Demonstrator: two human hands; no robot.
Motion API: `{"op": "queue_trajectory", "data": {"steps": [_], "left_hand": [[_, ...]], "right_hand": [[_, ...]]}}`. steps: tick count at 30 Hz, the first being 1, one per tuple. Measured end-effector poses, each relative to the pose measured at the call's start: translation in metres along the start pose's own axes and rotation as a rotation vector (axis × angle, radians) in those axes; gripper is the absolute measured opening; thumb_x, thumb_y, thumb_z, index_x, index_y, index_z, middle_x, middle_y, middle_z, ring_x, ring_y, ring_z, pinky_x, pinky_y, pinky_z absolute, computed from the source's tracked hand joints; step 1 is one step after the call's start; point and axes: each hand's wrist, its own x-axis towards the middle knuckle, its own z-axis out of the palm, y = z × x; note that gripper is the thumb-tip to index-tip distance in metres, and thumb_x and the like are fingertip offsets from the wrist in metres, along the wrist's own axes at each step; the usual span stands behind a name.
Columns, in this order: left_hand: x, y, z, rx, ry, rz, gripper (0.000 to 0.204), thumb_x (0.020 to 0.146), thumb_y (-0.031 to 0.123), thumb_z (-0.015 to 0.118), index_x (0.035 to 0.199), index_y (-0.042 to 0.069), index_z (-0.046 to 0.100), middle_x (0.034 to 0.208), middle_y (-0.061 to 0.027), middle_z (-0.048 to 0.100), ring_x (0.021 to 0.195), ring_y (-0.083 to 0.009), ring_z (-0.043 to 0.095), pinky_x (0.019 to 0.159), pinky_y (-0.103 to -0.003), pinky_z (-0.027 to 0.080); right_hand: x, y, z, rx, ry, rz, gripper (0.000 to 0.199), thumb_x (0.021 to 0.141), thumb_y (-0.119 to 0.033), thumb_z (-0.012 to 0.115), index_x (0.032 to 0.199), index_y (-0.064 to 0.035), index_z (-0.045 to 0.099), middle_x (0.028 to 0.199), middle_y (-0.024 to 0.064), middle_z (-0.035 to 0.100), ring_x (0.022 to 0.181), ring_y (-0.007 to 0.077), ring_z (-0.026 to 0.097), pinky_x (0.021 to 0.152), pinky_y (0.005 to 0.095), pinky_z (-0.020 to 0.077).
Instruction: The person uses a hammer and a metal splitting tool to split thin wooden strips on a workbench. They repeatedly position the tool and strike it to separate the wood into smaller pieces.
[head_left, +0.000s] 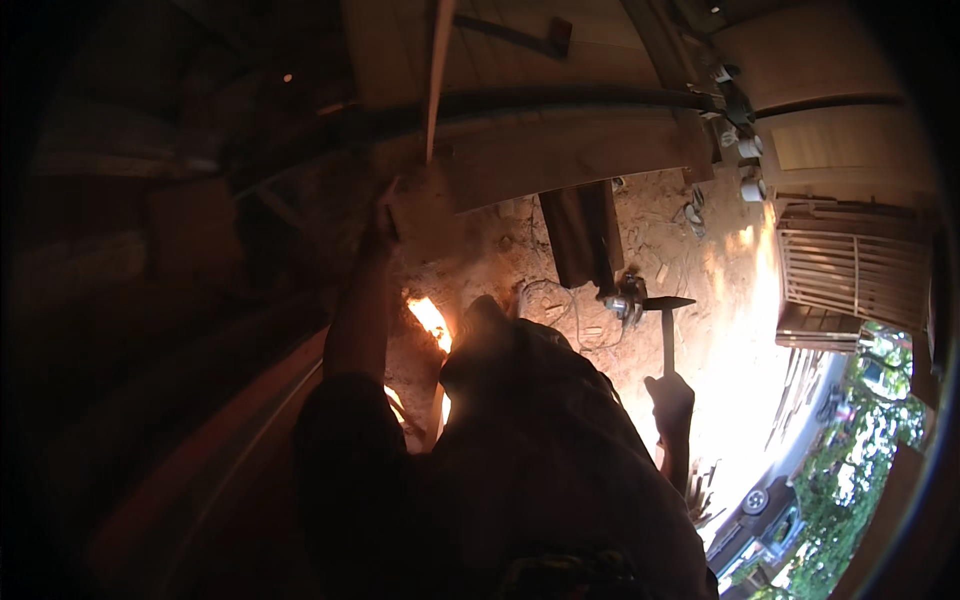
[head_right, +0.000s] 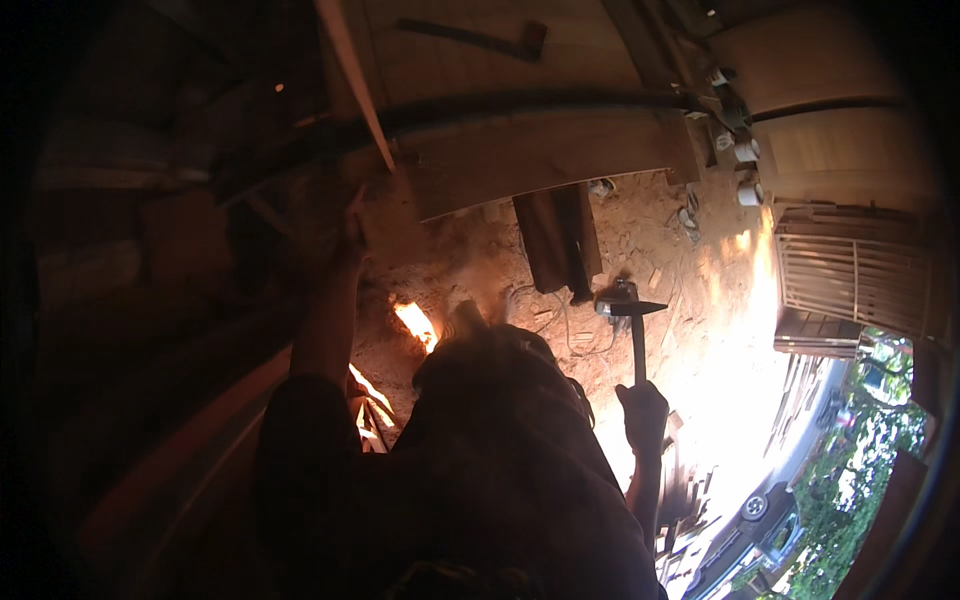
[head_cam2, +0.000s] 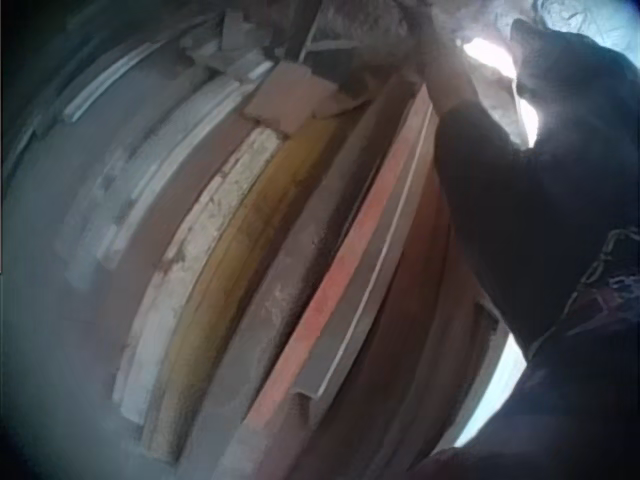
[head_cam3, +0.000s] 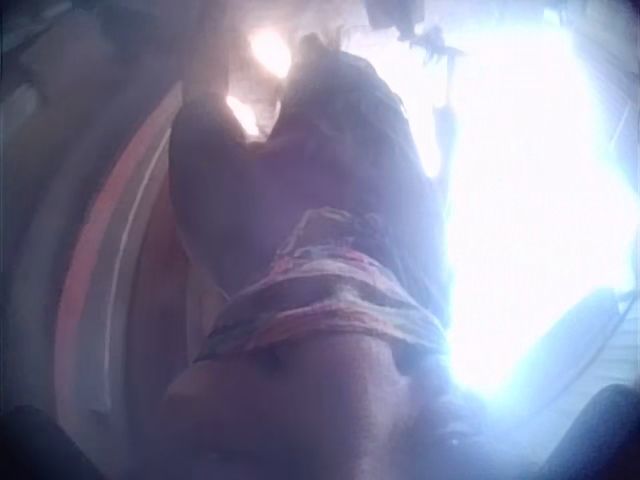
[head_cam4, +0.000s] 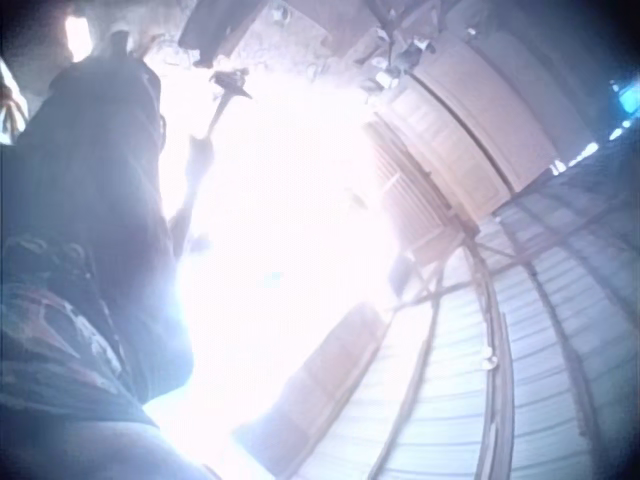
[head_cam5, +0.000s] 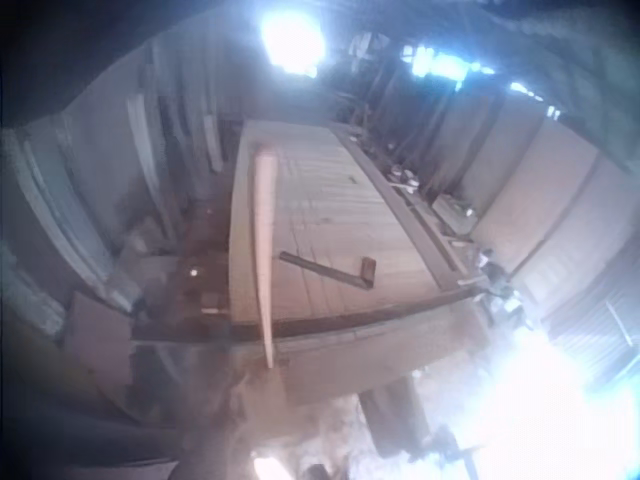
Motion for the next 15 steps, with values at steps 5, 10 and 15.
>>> {"op": "queue_trajectory", "data": {"steps": [5,10,15], "left_hand": [[-0.012,0.001,0.01,0.024,0.03,-0.021,0.038,0.1,0.037,0.058,0.122,0.008,0.067,0.108,-0.007,0.074,0.096,-0.0212,0.072,0.086,-0.04,0.059],[-0.013,0.004,0.009,0.073,0.133,-0.067,0.04,0.099,0.038,0.06,0.121,0.007,0.068,0.102,-0.0063,0.075,0.093,-0.0208,0.072,0.085,-0.039,0.059],[-0.008,-0.001,-0.011,0.132,0.148,-0.035,0.038,0.097,0.038,0.063,0.121,0.009,0.069,0.102,-0.0047,0.075,0.093,-0.02,0.072,0.086,-0.039,0.059]], "right_hand": [[0.007,-0.005,0.01,0.019,-0.057,0.153,0.023,0.086,-0.014,0.078,0.077,0.0004,0.062,0.072,0.011,0.06,0.061,0.0193,0.057,0.06,0.0371,0.0454],[0.022,-0.019,0.018,-0.052,-0.068,0.033,0.024,0.086,-0.016,0.079,0.078,-0.0001,0.063,0.069,0.0116,0.062,0.062,0.0201,0.061,0.061,0.0367,0.0469],[0.029,-0.032,0.026,-0.017,-0.127,0.1,0.024,0.085,-0.018,0.08,0.081,0.0,0.064,0.069,0.0117,0.063,0.063,0.0198,0.062,0.062,0.037,0.0483]]}}
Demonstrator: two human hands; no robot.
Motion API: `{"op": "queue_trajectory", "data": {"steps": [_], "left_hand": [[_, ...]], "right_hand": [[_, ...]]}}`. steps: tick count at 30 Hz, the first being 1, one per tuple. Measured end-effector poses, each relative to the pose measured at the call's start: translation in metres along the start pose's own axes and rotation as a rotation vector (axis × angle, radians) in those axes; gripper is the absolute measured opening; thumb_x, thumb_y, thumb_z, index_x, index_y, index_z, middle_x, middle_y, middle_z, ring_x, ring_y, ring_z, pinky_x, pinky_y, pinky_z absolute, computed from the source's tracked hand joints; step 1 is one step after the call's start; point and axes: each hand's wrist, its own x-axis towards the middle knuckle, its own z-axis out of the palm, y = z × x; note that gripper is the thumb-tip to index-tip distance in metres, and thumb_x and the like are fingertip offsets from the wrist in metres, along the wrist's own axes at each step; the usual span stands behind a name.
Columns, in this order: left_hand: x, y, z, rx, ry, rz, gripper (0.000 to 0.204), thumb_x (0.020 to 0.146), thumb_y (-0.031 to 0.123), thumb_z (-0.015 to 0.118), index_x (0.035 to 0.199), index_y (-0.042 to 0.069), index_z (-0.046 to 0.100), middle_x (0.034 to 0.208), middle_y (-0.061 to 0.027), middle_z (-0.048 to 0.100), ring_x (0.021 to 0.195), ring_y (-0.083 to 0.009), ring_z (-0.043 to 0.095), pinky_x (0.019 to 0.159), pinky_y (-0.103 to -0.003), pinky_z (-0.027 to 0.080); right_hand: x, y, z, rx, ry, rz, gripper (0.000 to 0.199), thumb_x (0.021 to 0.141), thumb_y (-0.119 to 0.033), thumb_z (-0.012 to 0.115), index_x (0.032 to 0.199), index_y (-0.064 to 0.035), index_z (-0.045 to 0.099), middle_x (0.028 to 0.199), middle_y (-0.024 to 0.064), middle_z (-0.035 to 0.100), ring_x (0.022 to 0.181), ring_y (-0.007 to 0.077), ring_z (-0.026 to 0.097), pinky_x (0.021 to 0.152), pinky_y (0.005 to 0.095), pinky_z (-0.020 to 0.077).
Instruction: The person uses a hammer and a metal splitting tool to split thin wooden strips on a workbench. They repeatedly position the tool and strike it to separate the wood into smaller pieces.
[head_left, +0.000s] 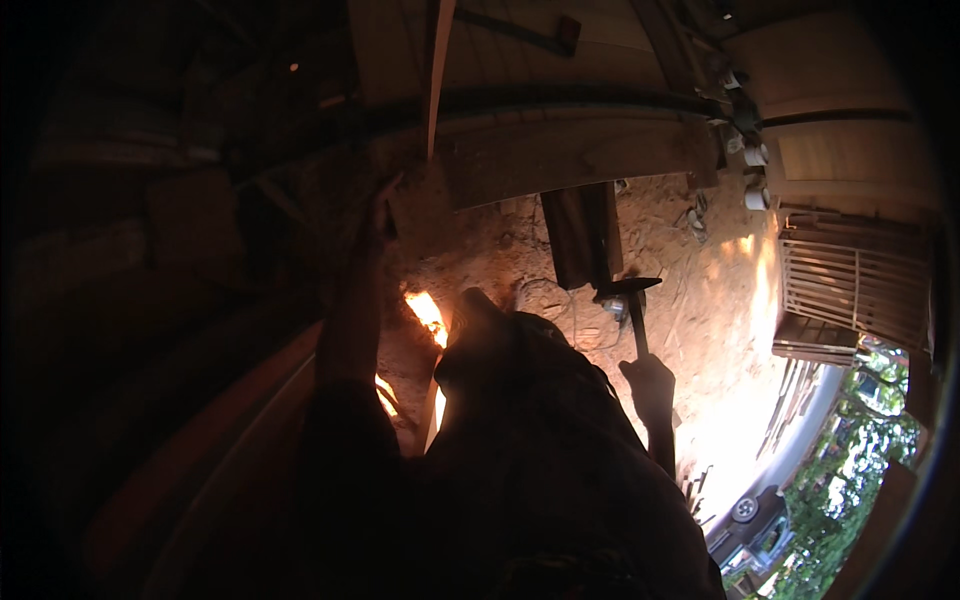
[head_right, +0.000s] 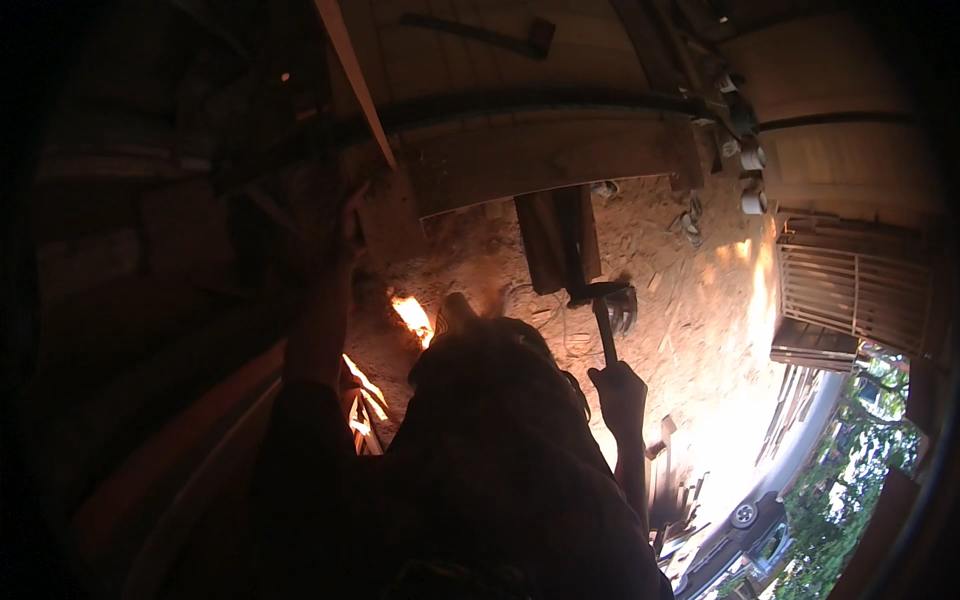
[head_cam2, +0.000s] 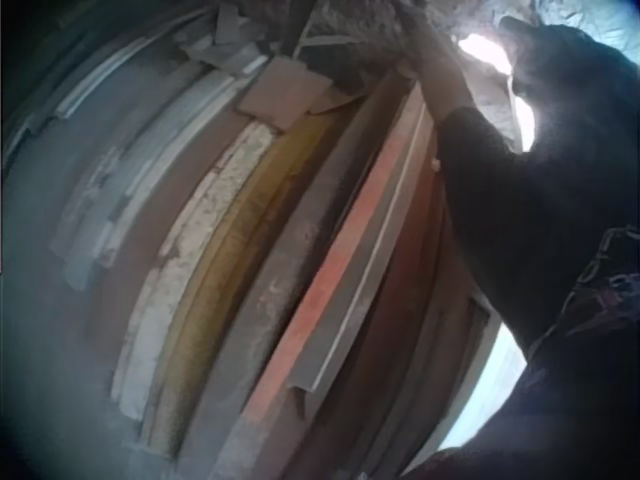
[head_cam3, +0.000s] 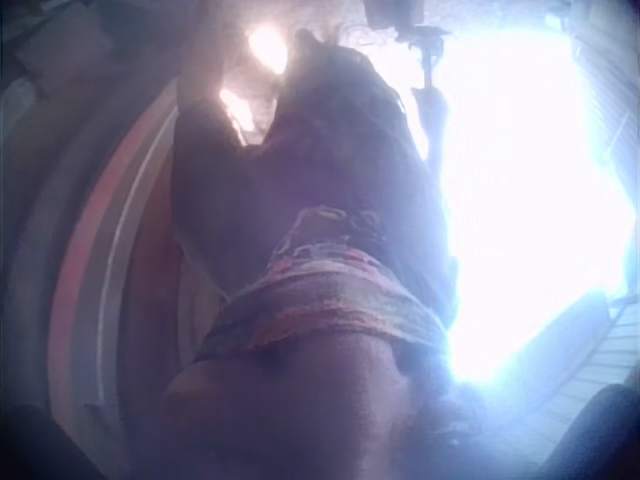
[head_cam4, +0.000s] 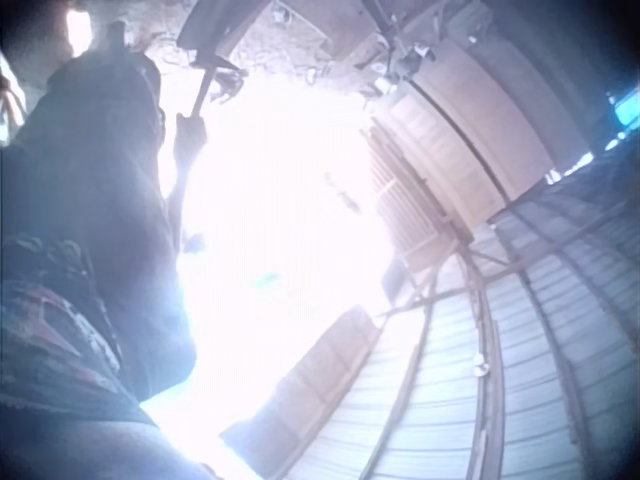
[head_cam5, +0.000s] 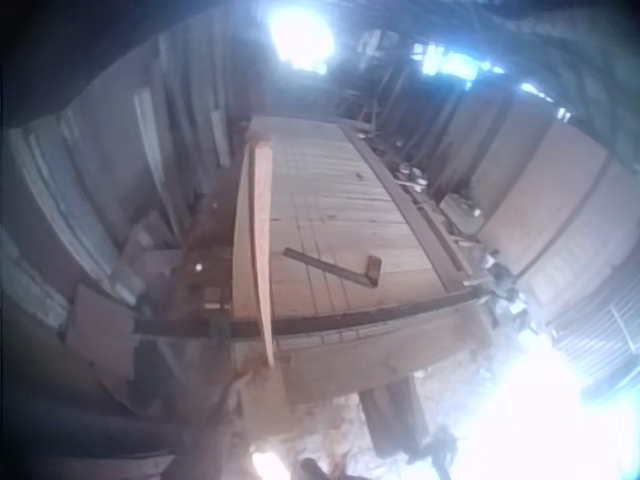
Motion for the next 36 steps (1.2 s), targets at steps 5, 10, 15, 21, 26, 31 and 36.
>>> {"op": "queue_trajectory", "data": {"steps": [5,10,15,21,26,31,36], "left_hand": [[0.0,-0.001,0.004,-0.026,0.041,-0.015,0.034,0.096,0.036,0.064,0.119,0.011,0.07,0.104,-0.0042,0.075,0.094,-0.0181,0.071,0.087,-0.038,0.058],[-0.004,0.001,0.009,0.039,0.06,-0.001,0.041,0.094,0.041,0.064,0.122,0.011,0.067,0.109,-0.0048,0.072,0.099,-0.02,0.07,0.09,-0.041,0.058],[-0.003,0.006,0.012,-0.024,-0.062,-0.083,0.044,0.094,0.043,0.063,0.125,0.011,0.065,0.11,-0.0049,0.071,0.1,-0.0201,0.07,0.09,-0.041,0.057],[-0.025,-0.001,0.045,0.086,0.066,0.215,0.037,0.098,0.038,0.059,0.118,0.008,0.068,0.101,-0.0035,0.073,0.092,-0.0174,0.071,0.083,-0.036,0.059],[-0.02,0.002,0.041,0.036,0.089,0.07,0.036,0.098,0.034,0.06,0.122,0.008,0.067,0.108,-0.0033,0.072,0.096,-0.0172,0.069,0.09,-0.036,0.056],[-0.005,-0.015,0.004,0.673,0.054,0.712,0.045,0.099,0.038,0.061,0.127,0.002,0.064,0.114,-0.0058,0.07,0.102,-0.0175,0.066,0.095,-0.034,0.053],[-0.036,0.02,0.039,1.043,0.462,0.654,0.049,0.1,0.038,0.063,0.131,0.0,0.06,0.121,-0.0095,0.067,0.113,-0.0198,0.063,0.099,-0.034,0.05]], "right_hand": [[0.002,-0.006,0.007,-0.016,-0.024,0.003,0.024,0.085,-0.019,0.081,0.083,0.0002,0.065,0.073,0.0137,0.067,0.067,0.0226,0.066,0.064,0.0376,0.0499],[0.003,-0.005,0.011,-0.019,-0.012,-0.109,0.026,0.084,-0.019,0.081,0.083,0.0009,0.065,0.073,0.0146,0.068,0.068,0.0245,0.068,0.065,0.0378,0.0508],[0.001,-0.001,0.012,0.021,-0.018,0.019,0.026,0.085,-0.02,0.081,0.085,0.0013,0.066,0.074,0.0142,0.069,0.068,0.0233,0.068,0.065,0.0376,0.0511],[-0.003,0.003,0.016,0.051,-0.005,0.057,0.027,0.085,-0.021,0.081,0.086,0.0014,0.066,0.074,0.0136,0.069,0.068,0.021,0.067,0.065,0.0365,0.0505],[-0.001,-0.004,0.018,0.082,-0.001,0.068,0.026,0.085,-0.021,0.081,0.084,0.0012,0.067,0.073,0.0125,0.068,0.067,0.0199,0.066,0.063,0.0357,0.0497],[0.02,-0.04,-0.006,0.019,0.011,-0.165,0.022,0.087,-0.019,0.079,0.084,-0.0003,0.068,0.072,0.0135,0.068,0.067,0.0175,0.065,0.063,0.0349,0.0498],[0.059,-0.133,-0.084,-0.091,0.283,-0.624,0.021,0.09,-0.02,0.076,0.088,-0.0019,0.066,0.069,0.0109,0.066,0.06,0.0156,0.064,0.056,0.0343,0.049]]}}
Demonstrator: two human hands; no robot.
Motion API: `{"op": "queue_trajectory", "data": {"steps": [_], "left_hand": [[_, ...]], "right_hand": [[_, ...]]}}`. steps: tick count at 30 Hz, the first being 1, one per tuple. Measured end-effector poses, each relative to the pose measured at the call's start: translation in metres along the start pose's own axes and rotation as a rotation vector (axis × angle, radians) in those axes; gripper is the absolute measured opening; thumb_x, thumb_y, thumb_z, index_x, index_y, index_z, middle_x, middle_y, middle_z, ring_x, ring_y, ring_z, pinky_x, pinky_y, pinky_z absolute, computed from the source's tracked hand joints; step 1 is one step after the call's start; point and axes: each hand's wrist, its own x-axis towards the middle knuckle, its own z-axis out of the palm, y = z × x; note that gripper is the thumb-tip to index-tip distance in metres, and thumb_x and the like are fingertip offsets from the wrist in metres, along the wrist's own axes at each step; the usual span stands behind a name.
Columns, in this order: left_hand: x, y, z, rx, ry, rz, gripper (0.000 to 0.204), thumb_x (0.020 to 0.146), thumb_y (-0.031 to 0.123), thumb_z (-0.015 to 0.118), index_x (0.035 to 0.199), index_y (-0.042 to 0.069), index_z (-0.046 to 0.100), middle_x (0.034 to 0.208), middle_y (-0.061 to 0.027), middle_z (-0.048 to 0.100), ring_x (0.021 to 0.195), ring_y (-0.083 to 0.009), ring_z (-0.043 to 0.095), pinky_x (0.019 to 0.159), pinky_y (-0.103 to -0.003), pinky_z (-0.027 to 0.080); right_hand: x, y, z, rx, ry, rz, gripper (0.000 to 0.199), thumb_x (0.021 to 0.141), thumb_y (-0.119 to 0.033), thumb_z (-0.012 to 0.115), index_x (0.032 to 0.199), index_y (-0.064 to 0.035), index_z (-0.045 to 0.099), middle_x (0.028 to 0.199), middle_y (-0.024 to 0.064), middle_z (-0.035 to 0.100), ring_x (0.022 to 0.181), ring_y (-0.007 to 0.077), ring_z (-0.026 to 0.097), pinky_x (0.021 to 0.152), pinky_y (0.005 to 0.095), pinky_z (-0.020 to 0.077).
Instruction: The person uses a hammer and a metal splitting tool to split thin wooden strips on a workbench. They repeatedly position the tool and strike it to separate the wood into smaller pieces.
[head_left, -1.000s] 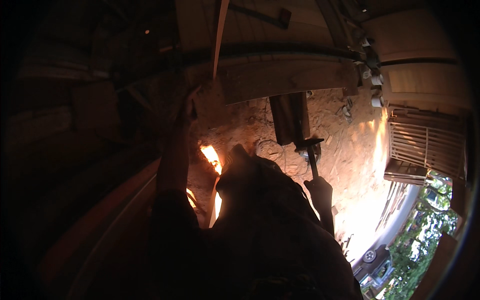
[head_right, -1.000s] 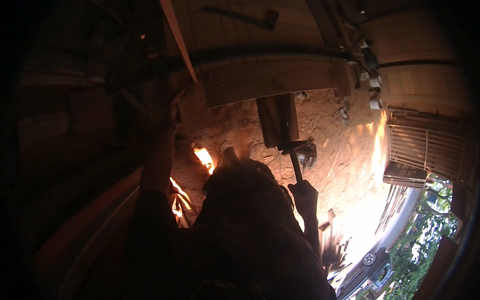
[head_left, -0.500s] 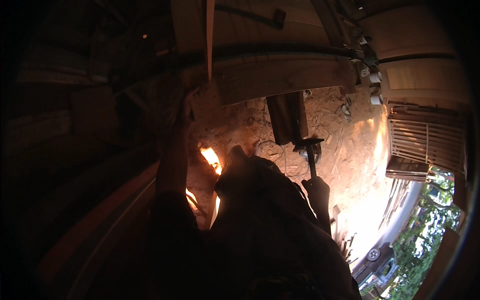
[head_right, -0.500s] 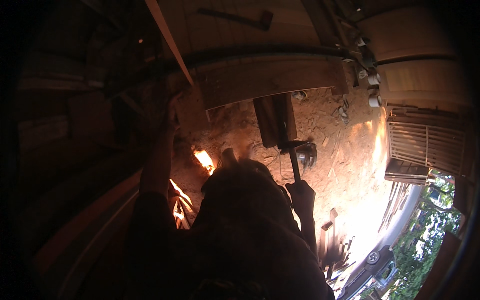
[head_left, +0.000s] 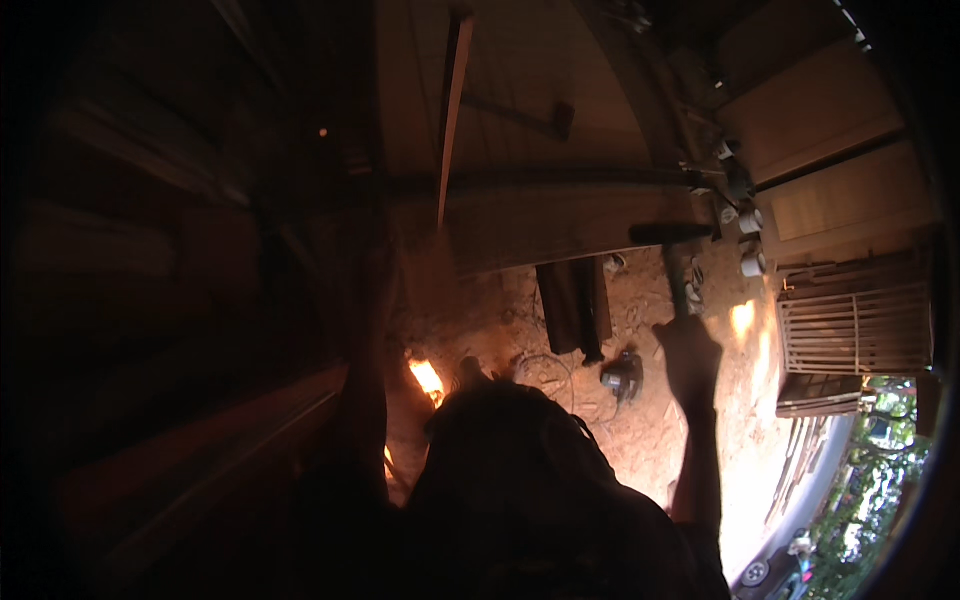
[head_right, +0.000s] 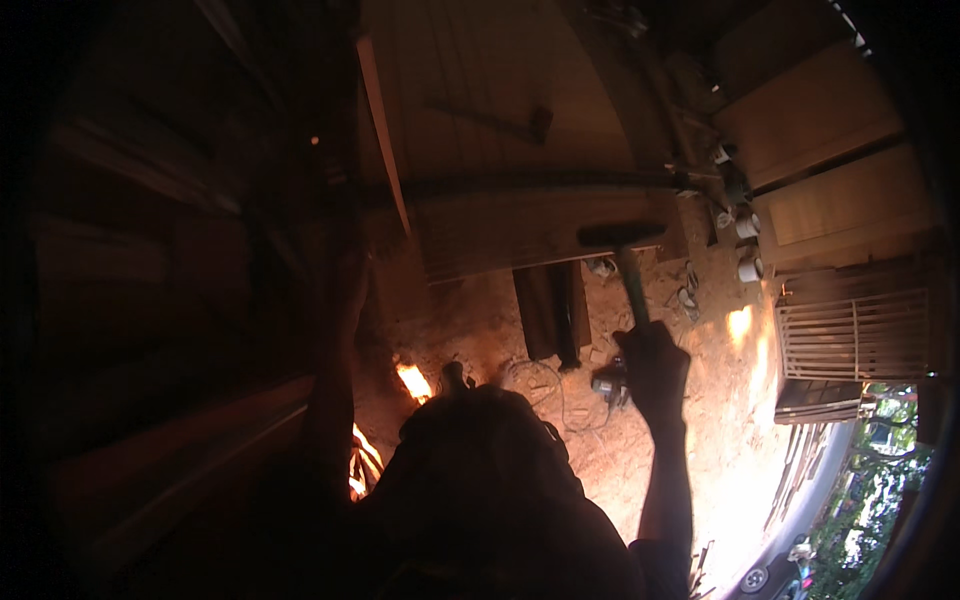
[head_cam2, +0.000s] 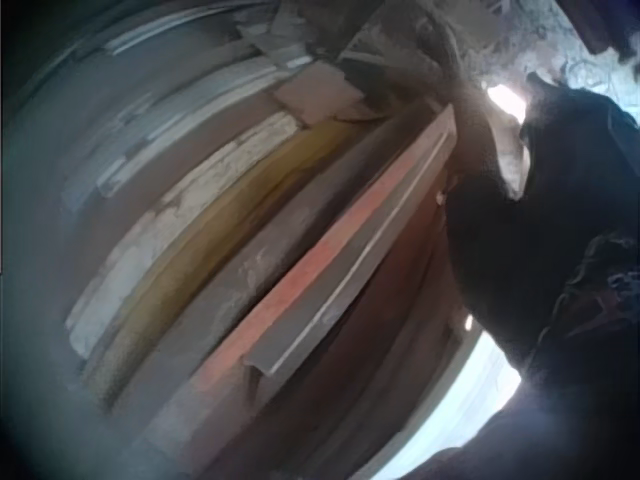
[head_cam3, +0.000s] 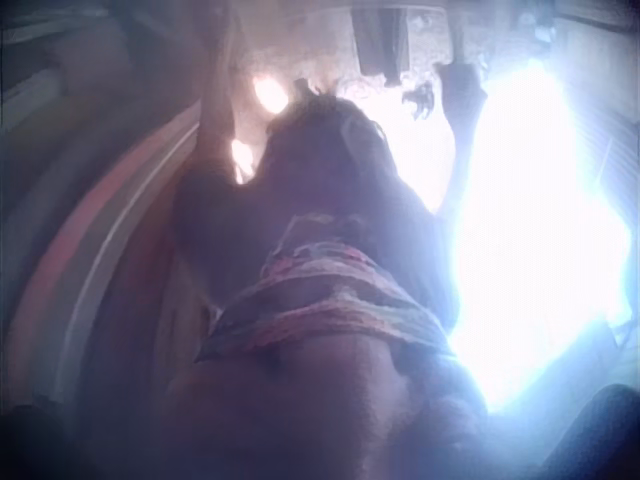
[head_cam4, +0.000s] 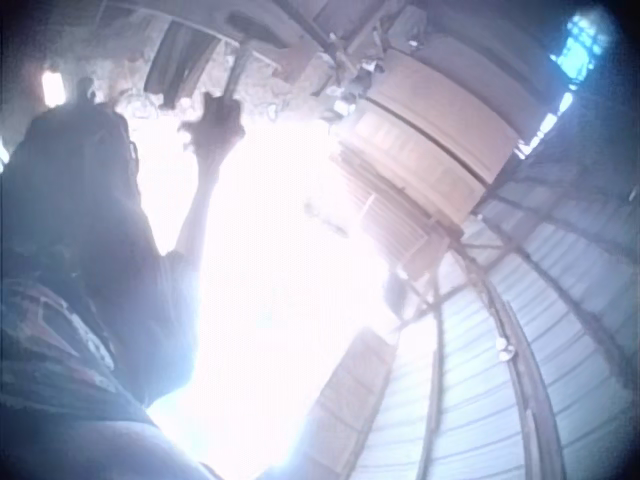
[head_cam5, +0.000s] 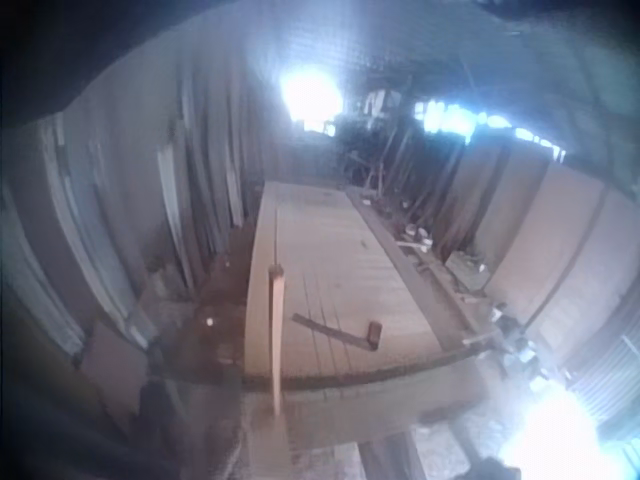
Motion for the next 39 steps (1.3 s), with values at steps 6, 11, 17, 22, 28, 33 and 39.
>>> {"op": "queue_trajectory", "data": {"steps": [6,11,17,22,28,33,39], "left_hand": [[-0.026,0.218,0.009,0.023,0.185,0.657,0.044,0.102,0.027,0.064,0.137,0.0,0.056,0.129,-0.0131,0.065,0.12,-0.0188,0.063,0.105,-0.036,0.049],[-0.017,0.305,0.007,-0.225,-0.02,0.72,0.024,0.104,0.017,0.058,0.12,0.0,0.062,0.105,-0.0117,0.072,0.101,-0.0194,0.071,0.09,-0.033,0.057],[-0.009,0.286,0.007,-0.204,-0.001,0.791,0.018,0.104,0.014,0.057,0.111,-0.001,0.064,0.095,-0.0106,0.074,0.093,-0.0177,0.074,0.083,-0.032,0.06],[-0.007,0.287,0.007,-0.188,0.022,0.798,0.018,0.103,0.012,0.059,0.107,-0.004,0.066,0.088,-0.0093,0.072,0.085,-0.0153,0.074,0.08,-0.029,0.061],[-0.01,0.29,0.005,-0.195,0.034,0.786,0.02,0.104,0.014,0.059,0.109,-0.004,0.067,0.092,-0.01,0.074,0.091,-0.0159,0.075,0.08,-0.03,0.062],[-0.006,0.285,0.006,-0.234,0.025,0.836,0.021,0.104,0.015,0.06,0.11,-0.004,0.066,0.095,-0.009,0.074,0.092,-0.016,0.075,0.08,-0.03,0.061],[-0.007,0.28,0.001,-0.219,-0.028,0.652,0.02,0.104,0.015,0.059,0.112,-0.003,0.065,0.097,-0.0096,0.073,0.093,-0.0165,0.074,0.085,-0.03,0.06]], "right_hand": [[0.108,-0.103,-0.074,0.003,0.142,-0.343,0.023,0.092,-0.014,0.072,0.112,-0.0015,0.066,0.076,0.014,0.069,0.065,0.0193,0.066,0.058,0.0355,0.0508],[0.148,-0.169,-0.089,0.054,0.196,-0.684,0.024,0.095,-0.014,0.067,0.115,-0.0013,0.065,0.081,0.015,0.069,0.074,0.025,0.071,0.066,0.0385,0.0535],[0.163,-0.194,-0.095,-0.121,0.092,-0.58,0.025,0.098,-0.018,0.065,0.114,0.0013,0.064,0.091,0.0174,0.068,0.079,0.0298,0.068,0.071,0.0418,0.0517],[0.16,-0.197,-0.106,-0.343,0.031,-0.731,0.024,0.1,-0.018,0.062,0.115,-0.0002,0.065,0.092,0.0147,0.068,0.08,0.0266,0.069,0.069,0.0387,0.0529],[0.156,-0.202,-0.171,-0.525,0.129,-0.636,0.021,0.099,-0.019,0.06,0.112,-0.0036,0.065,0.09,0.0136,0.069,0.08,0.0281,0.069,0.07,0.0412,0.0541],[0.154,-0.183,-0.149,-0.597,0.301,-0.694,0.017,0.097,-0.018,0.061,0.109,-0.0071,0.066,0.089,0.014,0.069,0.08,0.0305,0.069,0.072,0.0446,0.0546],[0.129,-0.119,-0.06,-1.053,-0.693,-0.696,0.014,0.095,-0.017,0.061,0.106,-0.0114,0.066,0.087,0.0145,0.07,0.079,0.0334,0.07,0.074,0.0486,0.0552]]}}
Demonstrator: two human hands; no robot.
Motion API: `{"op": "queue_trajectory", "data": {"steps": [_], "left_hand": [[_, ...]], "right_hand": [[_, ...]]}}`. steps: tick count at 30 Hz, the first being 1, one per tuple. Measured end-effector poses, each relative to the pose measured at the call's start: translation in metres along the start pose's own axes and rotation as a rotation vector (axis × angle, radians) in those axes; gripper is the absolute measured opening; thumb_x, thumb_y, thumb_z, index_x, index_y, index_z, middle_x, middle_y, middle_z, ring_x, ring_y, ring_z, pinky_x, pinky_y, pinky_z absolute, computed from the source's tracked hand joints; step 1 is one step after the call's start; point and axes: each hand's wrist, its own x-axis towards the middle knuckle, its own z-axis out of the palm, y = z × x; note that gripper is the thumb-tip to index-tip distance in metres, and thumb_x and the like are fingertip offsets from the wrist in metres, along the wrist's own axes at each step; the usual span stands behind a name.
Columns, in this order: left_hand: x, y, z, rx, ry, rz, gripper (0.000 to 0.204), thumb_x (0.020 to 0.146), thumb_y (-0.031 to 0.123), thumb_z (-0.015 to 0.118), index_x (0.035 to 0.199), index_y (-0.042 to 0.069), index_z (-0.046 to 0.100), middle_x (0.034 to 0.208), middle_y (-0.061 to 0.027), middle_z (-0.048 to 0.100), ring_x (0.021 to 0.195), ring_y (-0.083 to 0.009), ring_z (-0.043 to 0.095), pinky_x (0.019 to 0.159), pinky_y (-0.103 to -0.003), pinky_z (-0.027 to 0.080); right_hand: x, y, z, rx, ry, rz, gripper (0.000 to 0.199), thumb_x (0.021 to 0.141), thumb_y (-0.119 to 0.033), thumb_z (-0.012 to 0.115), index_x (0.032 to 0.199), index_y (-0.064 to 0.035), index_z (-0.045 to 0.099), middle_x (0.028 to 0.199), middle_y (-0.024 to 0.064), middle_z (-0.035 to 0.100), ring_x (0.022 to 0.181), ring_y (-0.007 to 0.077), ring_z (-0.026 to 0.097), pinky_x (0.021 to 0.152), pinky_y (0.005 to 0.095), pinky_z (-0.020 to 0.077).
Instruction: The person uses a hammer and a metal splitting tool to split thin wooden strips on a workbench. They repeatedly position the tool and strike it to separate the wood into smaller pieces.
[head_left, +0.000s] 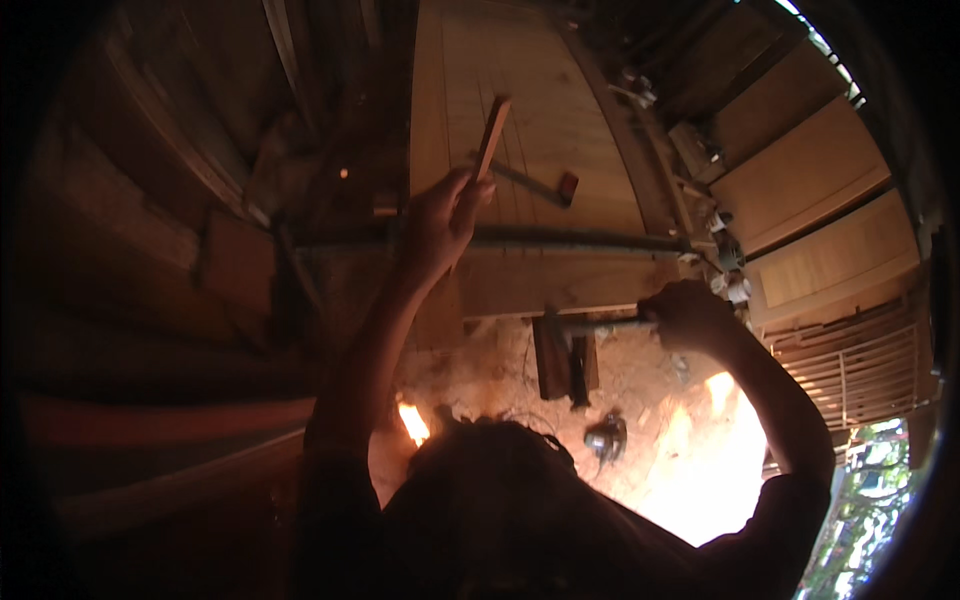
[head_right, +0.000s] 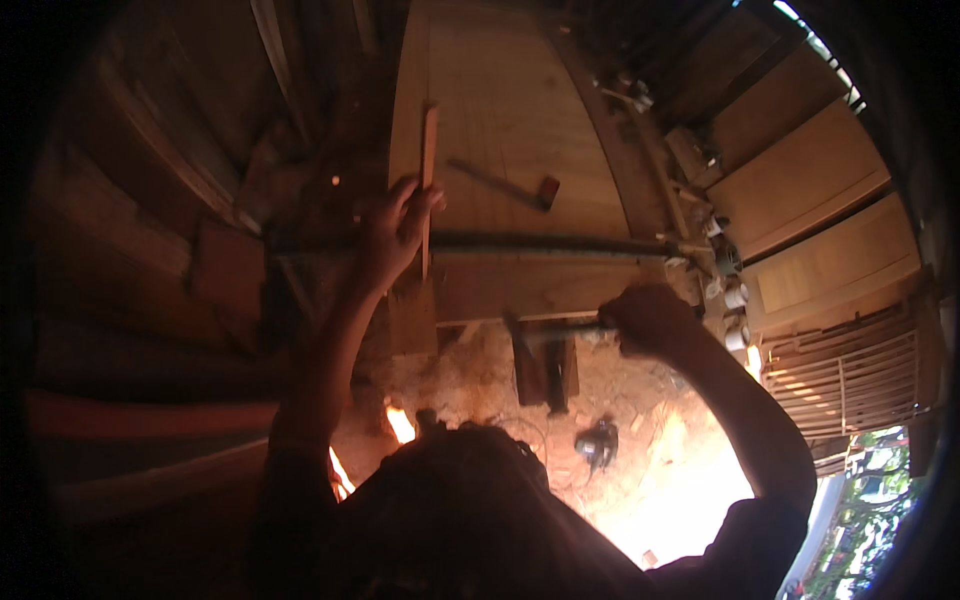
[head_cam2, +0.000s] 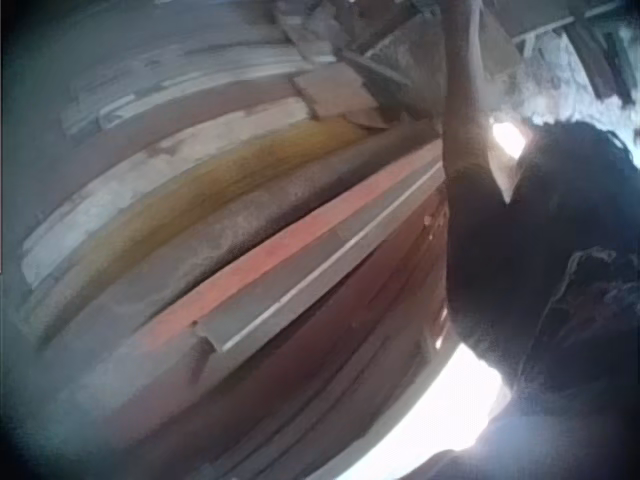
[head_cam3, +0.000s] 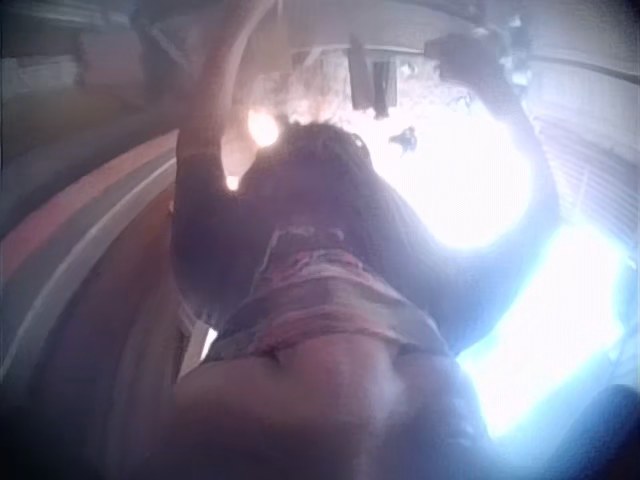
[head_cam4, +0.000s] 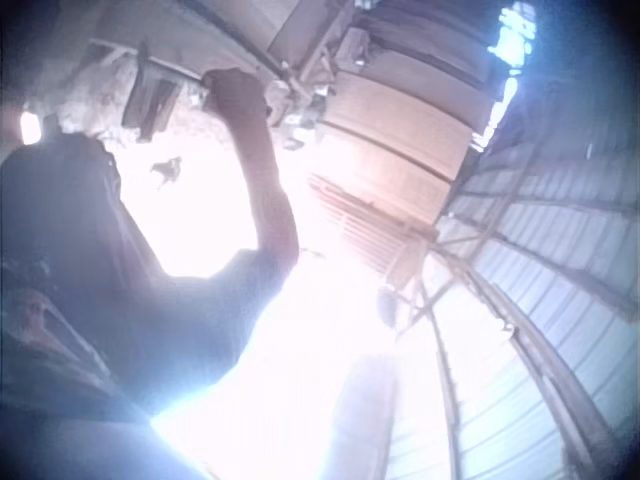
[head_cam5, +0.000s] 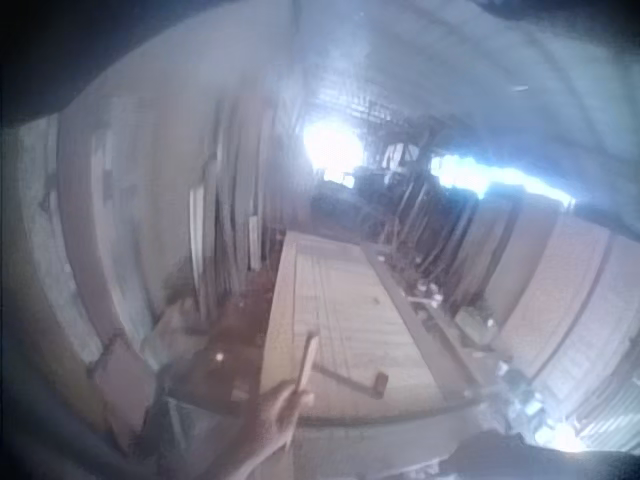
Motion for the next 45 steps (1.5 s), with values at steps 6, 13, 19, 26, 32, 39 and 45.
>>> {"op": "queue_trajectory", "data": {"steps": [6,13,19,26,32,39,45], "left_hand": [[0.005,-0.003,0.007,-0.086,-0.021,0.119,0.016,0.103,0.011,0.058,0.109,-0.002,0.065,0.095,-0.0113,0.074,0.094,-0.0166,0.074,0.084,-0.032,0.061],[0.003,0.001,-0.001,-0.016,-0.008,0.156,0.015,0.103,0.012,0.06,0.108,-0.002,0.065,0.092,-0.0108,0.073,0.093,-0.0161,0.073,0.082,-0.03,0.06],[0.002,-0.002,0.002,-0.033,-0.014,0.145,0.017,0.103,0.011,0.06,0.108,-0.003,0.065,0.092,-0.0107,0.074,0.092,-0.0169,0.074,0.082,-0.031,0.06],[-0.001,0.0,-0.011,0.089,-0.128,0.061,0.016,0.103,0.011,0.059,0.108,-0.003,0.065,0.093,-0.0115,0.074,0.093,-0.0183,0.074,0.082,-0.032,0.061],[0.007,-0.004,0.001,0.015,-0.021,0.193,0.016,0.103,0.012,0.059,0.108,-0.001,0.065,0.093,-0.0116,0.075,0.093,-0.02,0.075,0.08,-0.033,0.063],[0.004,-0.001,-0.004,0.011,-0.06,0.141,0.015,0.103,0.012,0.06,0.106,-0.002,0.064,0.093,-0.0119,0.074,0.094,-0.0211,0.075,0.081,-0.033,0.063],[0.004,-0.001,-0.003,0.012,-0.012,0.17,0.013,0.102,0.011,0.061,0.104,-0.001,0.064,0.091,-0.0126,0.074,0.094,-0.0216,0.075,0.079,-0.033,0.063]], "right_hand": [[-0.009,0.013,-0.021,0.814,0.824,0.296,0.033,0.097,-0.013,0.06,0.13,-0.0047,0.058,0.084,0.0175,0.07,0.079,0.032,0.073,0.07,0.0457,0.0582],[-0.01,0.017,-0.08,0.279,0.426,0.183,0.025,0.098,-0.018,0.063,0.118,-0.0035,0.065,0.087,0.0129,0.071,0.077,0.0233,0.07,0.069,0.0392,0.0549],[-0.057,0.053,-0.109,0.108,0.797,0.355,0.024,0.1,-0.018,0.056,0.119,-0.0048,0.064,0.091,0.0188,0.071,0.085,0.0279,0.072,0.075,0.0431,0.0576],[-0.01,0.038,-0.057,0.2,0.422,0.279,0.023,0.102,-0.017,0.051,0.114,-0.0031,0.064,0.092,0.0242,0.07,0.092,0.0328,0.072,0.078,0.0478,0.0582],[-0.015,0.026,-0.054,0.687,0.86,0.357,0.012,0.097,-0.012,0.058,0.1,-0.0008,0.063,0.083,0.0178,0.069,0.08,0.0339,0.071,0.072,0.0478,0.056],[-0.009,0.031,-0.092,0.204,0.747,0.26,0.037,0.1,-0.023,0.062,0.132,-0.0034,0.06,0.108,0.0218,0.069,0.097,0.0326,0.071,0.083,0.0433,0.0555],[-0.06,0.059,-0.119,-0.001,0.91,0.462,0.032,0.098,-0.02,0.062,0.126,-0.0044,0.061,0.098,0.022,0.069,0.09,0.0343,0.071,0.079,0.044,0.0559]]}}
